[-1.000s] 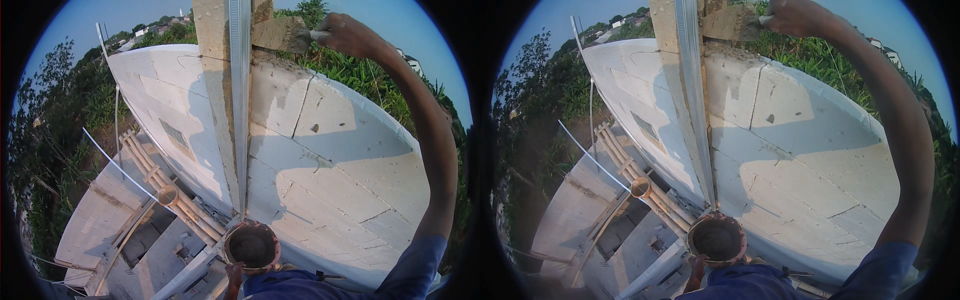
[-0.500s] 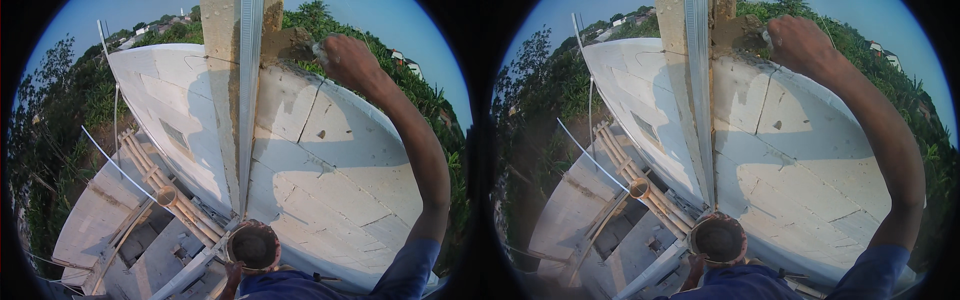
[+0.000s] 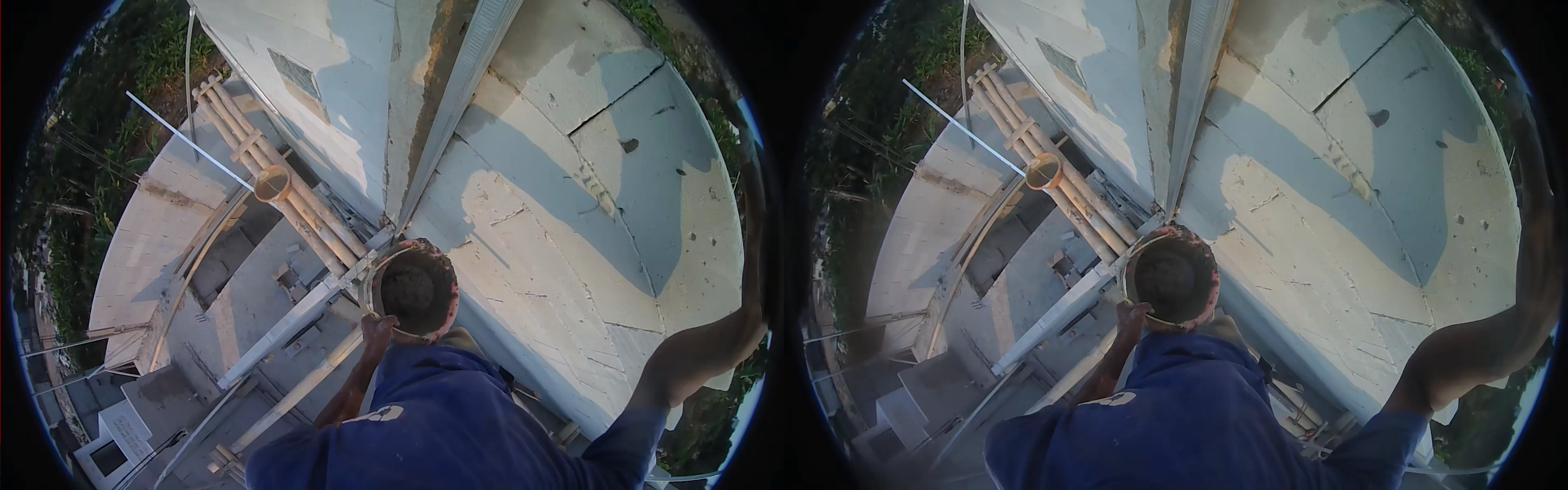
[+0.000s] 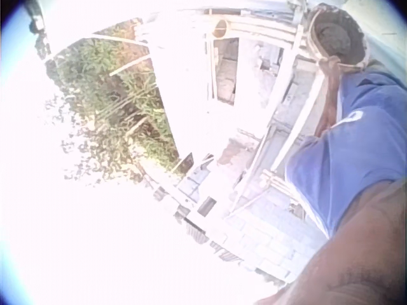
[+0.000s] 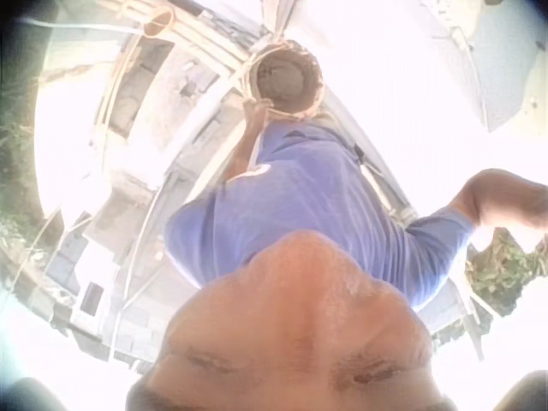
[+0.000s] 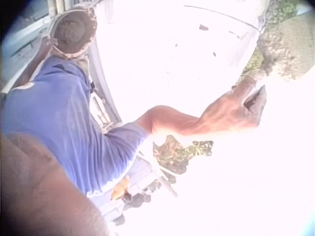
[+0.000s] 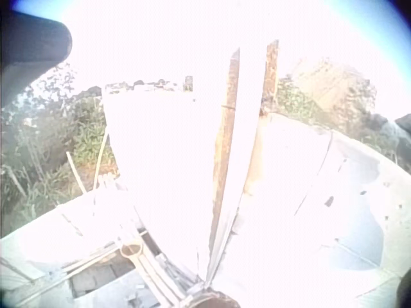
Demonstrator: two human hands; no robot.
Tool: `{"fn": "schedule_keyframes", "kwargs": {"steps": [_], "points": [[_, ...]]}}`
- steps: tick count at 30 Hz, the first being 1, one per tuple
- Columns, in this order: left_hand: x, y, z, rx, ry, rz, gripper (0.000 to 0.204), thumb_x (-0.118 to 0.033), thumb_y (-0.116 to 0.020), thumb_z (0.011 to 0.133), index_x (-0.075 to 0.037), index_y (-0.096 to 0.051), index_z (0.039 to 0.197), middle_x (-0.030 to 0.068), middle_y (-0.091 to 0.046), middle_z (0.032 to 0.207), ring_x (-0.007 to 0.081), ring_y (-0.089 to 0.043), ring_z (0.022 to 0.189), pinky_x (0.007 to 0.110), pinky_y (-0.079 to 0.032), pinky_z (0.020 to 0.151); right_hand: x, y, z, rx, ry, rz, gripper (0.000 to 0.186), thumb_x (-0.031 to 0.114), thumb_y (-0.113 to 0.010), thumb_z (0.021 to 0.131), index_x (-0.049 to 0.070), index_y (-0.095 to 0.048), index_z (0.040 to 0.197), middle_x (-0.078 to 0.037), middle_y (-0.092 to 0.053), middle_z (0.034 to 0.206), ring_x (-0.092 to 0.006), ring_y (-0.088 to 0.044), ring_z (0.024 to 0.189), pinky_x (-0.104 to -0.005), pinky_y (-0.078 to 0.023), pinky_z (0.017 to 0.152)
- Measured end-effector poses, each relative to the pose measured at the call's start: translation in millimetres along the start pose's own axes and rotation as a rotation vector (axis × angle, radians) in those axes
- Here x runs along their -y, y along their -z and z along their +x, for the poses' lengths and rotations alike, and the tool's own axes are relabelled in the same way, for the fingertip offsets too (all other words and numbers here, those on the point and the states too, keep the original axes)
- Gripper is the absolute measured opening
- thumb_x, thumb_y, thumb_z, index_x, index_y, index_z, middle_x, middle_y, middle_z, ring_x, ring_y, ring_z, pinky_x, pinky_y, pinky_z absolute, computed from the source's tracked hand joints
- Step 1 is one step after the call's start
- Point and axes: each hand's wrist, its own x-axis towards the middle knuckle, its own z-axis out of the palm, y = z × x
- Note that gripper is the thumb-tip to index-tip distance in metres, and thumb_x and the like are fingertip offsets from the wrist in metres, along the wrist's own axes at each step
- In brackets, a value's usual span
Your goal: Applying cement to a wall joint using a trowel while standing on scaffolding.
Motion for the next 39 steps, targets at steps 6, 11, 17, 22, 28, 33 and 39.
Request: {"fn": "schedule_keyframes", "kwargs": {"steps": [6, 11, 17, 22, 28, 33, 39], "points": [[15.1, -11.9, -26.2, -0.104, 0.157, 0.072, 0.023, -0.017, -0.067, 0.062, 0.006, -0.061, 0.063, 0.0087, -0.054, 0.052, 0.0179, -0.051, 0.047, 0.034, -0.041, 0.048, -20.4, -121.3, -154.2, 0.980, -0.218, 0.523, 0.028, 0.014, -0.068, 0.078, 0.000, -0.067, 0.103, -0.016, -0.064, 0.089, -0.0254, -0.063, 0.074, -0.0315, -0.047, 0.069], [7.3, -32.5, -59.0, -0.117, 0.071, 0.160, 0.026, -0.017, -0.068, 0.061, 0.005, -0.055, 0.062, 0.0090, -0.055, 0.053, 0.0192, -0.054, 0.048, 0.034, -0.042, 0.047, -1.5, -294.8, -306.1, 1.008, 0.377, 0.091, 0.015, 0.015, -0.060, 0.077, 0.003, -0.065, 0.084, -0.015, -0.062, 0.082, -0.0271, -0.065, 0.076, -0.0377, -0.054, 0.062], [12.3, -47.2, -95.7, -0.045, 0.127, 0.164, 0.022, -0.015, -0.066, 0.063, 0.006, -0.059, 0.065, 0.0097, -0.057, 0.055, 0.0181, -0.055, 0.050, 0.034, -0.043, 0.049, 7.4, -392.5, -421.3, 1.091, 0.573, 0.309, 0.018, 0.011, -0.059, 0.075, 0.002, -0.063, 0.090, -0.020, -0.063, 0.089, -0.0334, -0.066, 0.078, -0.0427, -0.055, 0.065], [31.8, -44.1, -107.6, -0.044, 0.109, 0.100, 0.020, -0.013, -0.066, 0.065, 0.007, -0.061, 0.070, 0.0090, -0.060, 0.059, 0.0181, -0.057, 0.054, 0.034, -0.045, 0.053, -1.9, -413.9, -450.3, 1.261, 0.522, 0.572, 0.026, 0.025, -0.056, 0.080, 0.002, -0.063, 0.092, -0.021, -0.065, 0.085, -0.0373, -0.065, 0.081, -0.0464, -0.053, 0.068], [50.7, -30.8, -121.2, -0.046, 0.033, 0.089, 0.020, -0.009, -0.066, 0.066, 0.007, -0.063, 0.076, 0.0098, -0.063, 0.069, 0.0186, -0.059, 0.062, 0.034, -0.047, 0.058, 37.9, -381.5, -475.7, 1.323, 0.609, 0.730, 0.026, 0.023, -0.060, 0.073, 0.000, -0.064, 0.086, -0.022, -0.063, 0.083, -0.0379, -0.063, 0.081, -0.0469, -0.051, 0.075], [68.2, -23.4, -110.9, -0.093, -0.153, 0.008, 0.016, -0.011, -0.064, 0.071, 0.003, -0.067, 0.077, 0.0112, -0.064, 0.069, 0.0173, -0.060, 0.062, 0.031, -0.047, 0.059, 28.8, -371.8, -451.9, 1.359, 0.517, 0.794, 0.029, 0.024, -0.061, 0.074, -0.001, -0.065, 0.088, -0.024, -0.064, 0.081, -0.0399, -0.064, 0.084, -0.0452, -0.051, 0.077], [82.3, -18.6, -77.8, -0.069, -0.257, -0.084, 0.018, -0.014, -0.058, 0.076, 0.001, -0.069, 0.075, 0.0118, -0.065, 0.068, 0.0173, -0.059, 0.062, 0.032, -0.047, 0.062, 3.2, -343.4, -385.0, 1.413, 0.344, 0.691, 0.040, 0.039, -0.059, 0.083, 0.001, -0.065, 0.095, -0.023, -0.065, 0.091, -0.0373, -0.063, 0.089, -0.0453, -0.049, 0.079]]}}
